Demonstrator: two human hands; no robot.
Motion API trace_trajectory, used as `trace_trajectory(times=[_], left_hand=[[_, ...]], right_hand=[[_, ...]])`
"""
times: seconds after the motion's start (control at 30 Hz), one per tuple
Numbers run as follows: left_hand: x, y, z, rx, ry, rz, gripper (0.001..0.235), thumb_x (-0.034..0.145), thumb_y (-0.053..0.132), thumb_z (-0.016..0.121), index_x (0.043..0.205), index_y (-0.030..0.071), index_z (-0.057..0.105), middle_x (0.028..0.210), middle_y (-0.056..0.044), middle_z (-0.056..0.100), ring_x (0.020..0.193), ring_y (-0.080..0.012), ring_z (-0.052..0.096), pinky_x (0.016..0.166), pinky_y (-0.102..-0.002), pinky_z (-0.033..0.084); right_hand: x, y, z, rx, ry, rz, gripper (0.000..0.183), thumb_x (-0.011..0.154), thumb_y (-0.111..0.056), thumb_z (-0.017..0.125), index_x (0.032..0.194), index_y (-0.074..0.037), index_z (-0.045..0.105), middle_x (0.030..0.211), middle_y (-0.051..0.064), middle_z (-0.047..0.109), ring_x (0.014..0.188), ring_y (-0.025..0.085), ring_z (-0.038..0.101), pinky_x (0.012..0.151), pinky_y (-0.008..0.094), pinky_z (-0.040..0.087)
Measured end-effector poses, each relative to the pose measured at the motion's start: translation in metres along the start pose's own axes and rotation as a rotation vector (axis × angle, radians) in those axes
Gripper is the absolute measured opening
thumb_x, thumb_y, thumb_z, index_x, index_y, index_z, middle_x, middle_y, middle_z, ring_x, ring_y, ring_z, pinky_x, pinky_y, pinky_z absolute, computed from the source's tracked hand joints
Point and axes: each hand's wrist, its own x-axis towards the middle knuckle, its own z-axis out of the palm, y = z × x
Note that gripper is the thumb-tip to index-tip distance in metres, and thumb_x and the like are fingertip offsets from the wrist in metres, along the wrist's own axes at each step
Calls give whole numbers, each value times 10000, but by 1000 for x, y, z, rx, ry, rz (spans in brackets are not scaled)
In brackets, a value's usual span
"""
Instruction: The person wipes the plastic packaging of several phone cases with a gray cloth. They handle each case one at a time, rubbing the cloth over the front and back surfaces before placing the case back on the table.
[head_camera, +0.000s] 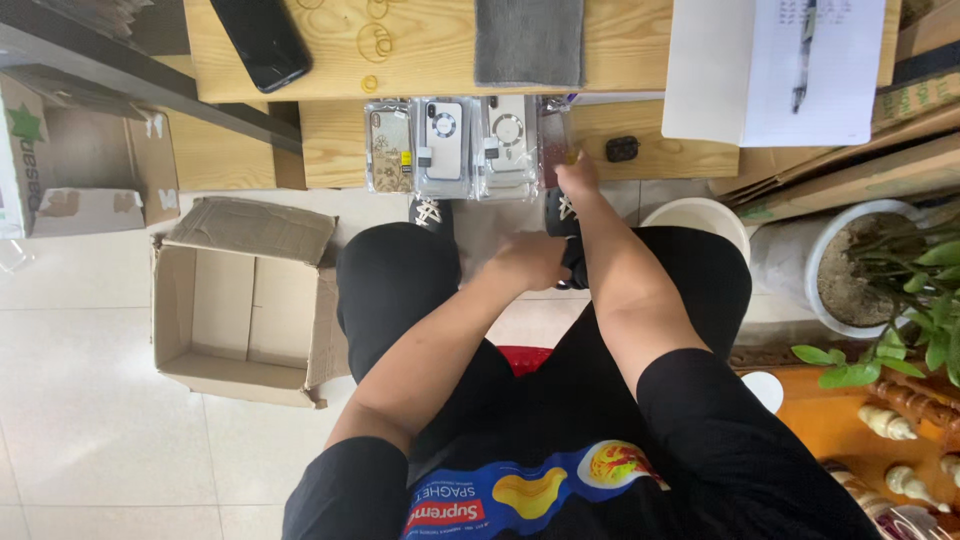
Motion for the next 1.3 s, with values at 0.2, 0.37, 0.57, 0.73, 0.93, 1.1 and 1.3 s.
trace_trajectory(times=[0.2,0.37,0.57,0.73,0.93,1.1,1.3], left_hand=[[-23,16,-32,-310,-371,142,1068,775,703,655,1544,-29,534,1524,-289,581,1445,-485,520,1171,-579,447],[-19,6,-27,-502,-527,160,1225,710,792,696,1565,-58,478,1571,-291,534,1356,-466,622,1096,-652,475],[-22,8,-35,-555,-590,203,1133,748,774,724,1486,-64,536,1530,-301,568,1364,-499,606,1079,-728,423],[-30,7,-43,-587,-608,224,877,780,679,775,1407,73,677,1456,-235,652,1362,-500,610,1075,-750,410],[-38,-9,-65,-748,-76,287,521,854,524,604,1029,100,852,1084,-177,785,1144,-364,714,1060,-507,538],[-23,-48,-71,-1342,1134,180,282,853,81,538,575,117,576,388,-90,524,503,-188,486,652,-266,337],[-24,-85,-70,-1617,1379,40,186,794,52,566,631,75,478,326,-162,416,270,-235,413,524,-312,330]], right_hand=[[29,26,20,10,46,19,694,915,-321,636,1547,-65,505,1484,211,568,1426,409,531,1209,555,428],[25,34,29,-60,152,-59,581,826,-302,727,1355,-64,693,1315,197,692,1304,409,634,1131,539,510],[23,35,33,-56,374,-62,291,890,-306,682,1105,-168,820,1066,116,802,1107,377,748,987,493,602],[-1,18,24,56,470,35,377,949,-394,648,1180,-136,796,1107,122,798,1141,369,745,1016,497,592],[-28,-3,-10,287,429,220,343,917,-325,644,1114,-75,772,971,86,814,992,332,800,711,530,676],[-134,3,-23,912,126,129,419,1020,-296,602,1359,-59,537,1152,82,569,1037,311,668,807,580,657],[-212,-48,-48,1101,94,-127,223,978,-242,715,1057,-71,597,888,11,486,727,204,657,601,391,692]])
